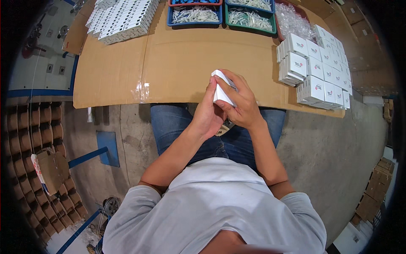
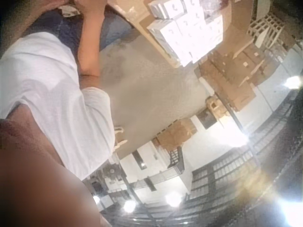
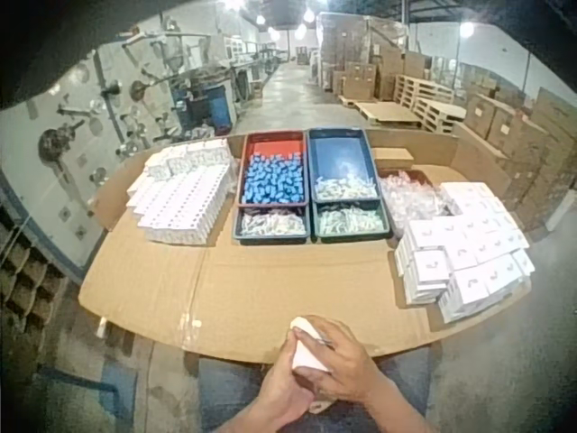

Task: Assembling small electrical switch components and packing them into white boxes.

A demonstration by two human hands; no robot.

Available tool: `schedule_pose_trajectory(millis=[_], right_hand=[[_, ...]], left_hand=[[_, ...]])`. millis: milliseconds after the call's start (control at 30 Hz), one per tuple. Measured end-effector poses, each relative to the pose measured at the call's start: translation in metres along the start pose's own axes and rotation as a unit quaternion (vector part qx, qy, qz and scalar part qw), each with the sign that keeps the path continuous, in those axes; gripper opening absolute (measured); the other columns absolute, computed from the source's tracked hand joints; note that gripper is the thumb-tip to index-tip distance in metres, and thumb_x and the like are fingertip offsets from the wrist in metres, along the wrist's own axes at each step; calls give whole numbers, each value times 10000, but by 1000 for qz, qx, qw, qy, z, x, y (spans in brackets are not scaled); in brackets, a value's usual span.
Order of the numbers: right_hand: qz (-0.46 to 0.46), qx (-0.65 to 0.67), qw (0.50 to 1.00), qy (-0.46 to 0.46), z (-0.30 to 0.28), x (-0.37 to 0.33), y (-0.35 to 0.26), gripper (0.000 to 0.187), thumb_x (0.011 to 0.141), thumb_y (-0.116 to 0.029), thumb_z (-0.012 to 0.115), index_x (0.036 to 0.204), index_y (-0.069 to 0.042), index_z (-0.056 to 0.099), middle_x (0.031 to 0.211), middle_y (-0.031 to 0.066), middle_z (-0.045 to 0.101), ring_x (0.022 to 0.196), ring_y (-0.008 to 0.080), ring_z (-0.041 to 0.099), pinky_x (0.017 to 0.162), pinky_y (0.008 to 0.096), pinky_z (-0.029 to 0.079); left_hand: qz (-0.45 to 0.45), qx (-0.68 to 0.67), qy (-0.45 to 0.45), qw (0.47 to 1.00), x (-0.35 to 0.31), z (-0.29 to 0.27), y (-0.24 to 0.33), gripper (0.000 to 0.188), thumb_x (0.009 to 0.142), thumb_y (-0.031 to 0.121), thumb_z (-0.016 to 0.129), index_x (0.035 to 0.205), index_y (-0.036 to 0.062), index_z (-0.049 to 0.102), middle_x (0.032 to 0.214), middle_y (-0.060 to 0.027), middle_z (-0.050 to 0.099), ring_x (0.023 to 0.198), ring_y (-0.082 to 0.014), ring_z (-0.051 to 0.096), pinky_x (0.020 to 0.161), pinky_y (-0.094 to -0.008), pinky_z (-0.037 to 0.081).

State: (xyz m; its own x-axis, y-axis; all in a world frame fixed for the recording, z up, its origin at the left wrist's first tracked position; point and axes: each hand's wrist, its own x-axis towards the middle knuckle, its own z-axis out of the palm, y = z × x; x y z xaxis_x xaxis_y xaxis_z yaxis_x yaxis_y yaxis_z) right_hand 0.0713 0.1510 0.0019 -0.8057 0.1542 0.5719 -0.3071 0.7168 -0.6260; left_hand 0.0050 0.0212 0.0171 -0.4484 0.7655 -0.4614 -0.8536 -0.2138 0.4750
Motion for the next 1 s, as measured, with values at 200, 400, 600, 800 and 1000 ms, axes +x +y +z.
schedule_pose_trajectory(millis=[200, 400, 600, 800, 1000], right_hand=[[24, 4, 999, -27, -1, -1, 1, 551, 901, -318, 748, 1360, -29, 657, 1417, 247, 556, 1258, 425, 560, 1057, 473, 458], [50, 19, 997, -64, -5, -1, 3, 646, 831, -314, 806, 1407, -76, 635, 1477, 194, 533, 1318, 380, 532, 1103, 455, 419], [82, 15, 994, -72, -12, 4, 2, 692, 758, -286, 863, 1373, -62, 636, 1497, 164, 549, 1325, 348, 557, 1111, 437, 425], [95, 43, 994, -27, -14, 7, -4, 660, 697, -215, 901, 1293, -59, 666, 1469, 176, 577, 1314, 353, 586, 1101, 438, 453], [68, 20, 996, -46, -17, 5, 0, 611, 700, -244, 898, 1254, -93, 688, 1365, 129, 656, 1279, 330, 606, 1104, 539, 432]], left_hand=[[5, -36, -23, 999, 2, -3, -1, 556, 1080, 588, 378, 1429, 177, 512, 1315, -33, 603, 1216, -174, 602, 1003, -378, 524], [-19, -48, -54, 997, 2, -10, 6, 457, 1087, 468, 445, 1391, 140, 539, 1296, -50, 626, 1200, -188, 623, 1013, -384, 527], [-57, -10, -43, 997, 8, -26, 13, 439, 1053, 371, 544, 1371, 69, 521, 1215, -59, 636, 1108, -178, 643, 986, -342, 543], [-57, -63, -64, 994, 9, -20, 15, 437, 1051, 326, 532, 1369, 28, 509, 1273, -121, 633, 1182, -236, 637, 1015, -393, 540], [-68, -95, -78, 990, 10, -20, 19, 441, 1056, 358, 508, 1355, 34, 516, 1278, -130, 630, 1187, -272, 634, 1018, -424, 536]])
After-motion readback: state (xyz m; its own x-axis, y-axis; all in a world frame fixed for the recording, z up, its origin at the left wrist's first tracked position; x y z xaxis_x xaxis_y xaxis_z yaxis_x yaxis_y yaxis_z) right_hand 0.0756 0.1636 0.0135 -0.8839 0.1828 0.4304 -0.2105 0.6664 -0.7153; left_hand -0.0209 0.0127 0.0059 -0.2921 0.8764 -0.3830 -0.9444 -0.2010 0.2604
